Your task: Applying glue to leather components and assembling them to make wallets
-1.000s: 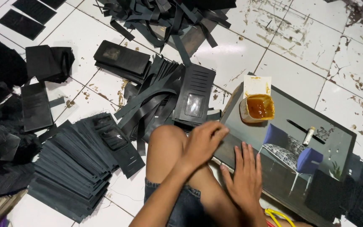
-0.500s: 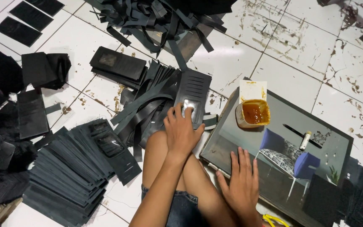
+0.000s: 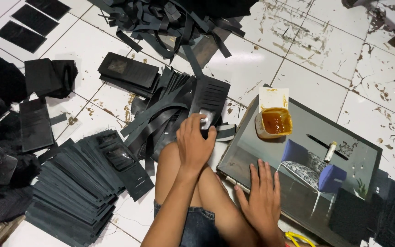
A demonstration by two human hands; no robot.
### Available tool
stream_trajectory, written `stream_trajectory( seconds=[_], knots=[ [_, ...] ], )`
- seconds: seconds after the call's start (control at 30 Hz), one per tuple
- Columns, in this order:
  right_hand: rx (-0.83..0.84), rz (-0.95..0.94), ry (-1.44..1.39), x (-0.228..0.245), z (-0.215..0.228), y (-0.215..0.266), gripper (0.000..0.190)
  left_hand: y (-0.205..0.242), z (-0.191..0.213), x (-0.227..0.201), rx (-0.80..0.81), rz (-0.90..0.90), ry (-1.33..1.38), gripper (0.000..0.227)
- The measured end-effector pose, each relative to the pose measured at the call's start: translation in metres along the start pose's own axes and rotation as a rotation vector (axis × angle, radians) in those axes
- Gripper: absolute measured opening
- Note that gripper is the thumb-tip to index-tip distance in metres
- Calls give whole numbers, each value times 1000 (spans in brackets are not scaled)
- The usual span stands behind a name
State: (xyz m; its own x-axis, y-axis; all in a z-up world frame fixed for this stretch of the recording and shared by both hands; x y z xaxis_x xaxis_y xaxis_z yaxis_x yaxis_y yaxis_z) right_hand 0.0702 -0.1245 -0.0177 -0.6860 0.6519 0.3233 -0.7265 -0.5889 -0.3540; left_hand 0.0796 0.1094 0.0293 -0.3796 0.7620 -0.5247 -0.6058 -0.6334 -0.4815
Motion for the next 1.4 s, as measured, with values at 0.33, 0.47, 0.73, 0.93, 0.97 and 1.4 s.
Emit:
stream_trajectory(
  seconds=[0.33,0.47,0.73,0.93,0.97,1.4],
  knots=[
    [-23,-4,4,4,2,2,76,1,4,18,43,282,255,25],
    [-17,-1,-9,-2,-3,5,77,1,10,19,-15,291,348,18],
    [9,-23,20,-8,-8,8,78,3,15,31,-222,465,390,25],
    [36,-40,-29,-16,-13,10,77,4,-1,44,-170,604,1054,19],
    [32,-36,-28,-16,-12,11,77,6,0,46,-175,601,1056,19],
    [-298,-487,-1178,1,42,47,39,122,53,-29,339,793,1587,30]
  ],
)
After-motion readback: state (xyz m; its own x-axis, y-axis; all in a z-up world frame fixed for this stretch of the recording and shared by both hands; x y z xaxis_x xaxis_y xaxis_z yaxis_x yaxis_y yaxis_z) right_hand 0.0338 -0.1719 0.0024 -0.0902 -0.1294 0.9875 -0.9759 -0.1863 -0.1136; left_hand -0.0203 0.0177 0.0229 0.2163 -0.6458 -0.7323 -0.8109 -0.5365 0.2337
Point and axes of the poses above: each hand's wrist, its own y-axis away from the middle knuckle, its own z-axis out of the back of the hand, x = y × z, the point moved 4 cm from there along -y, towards the middle knuckle, and after that the axes turned 14 degrees about -y, right-handed, at the moved point
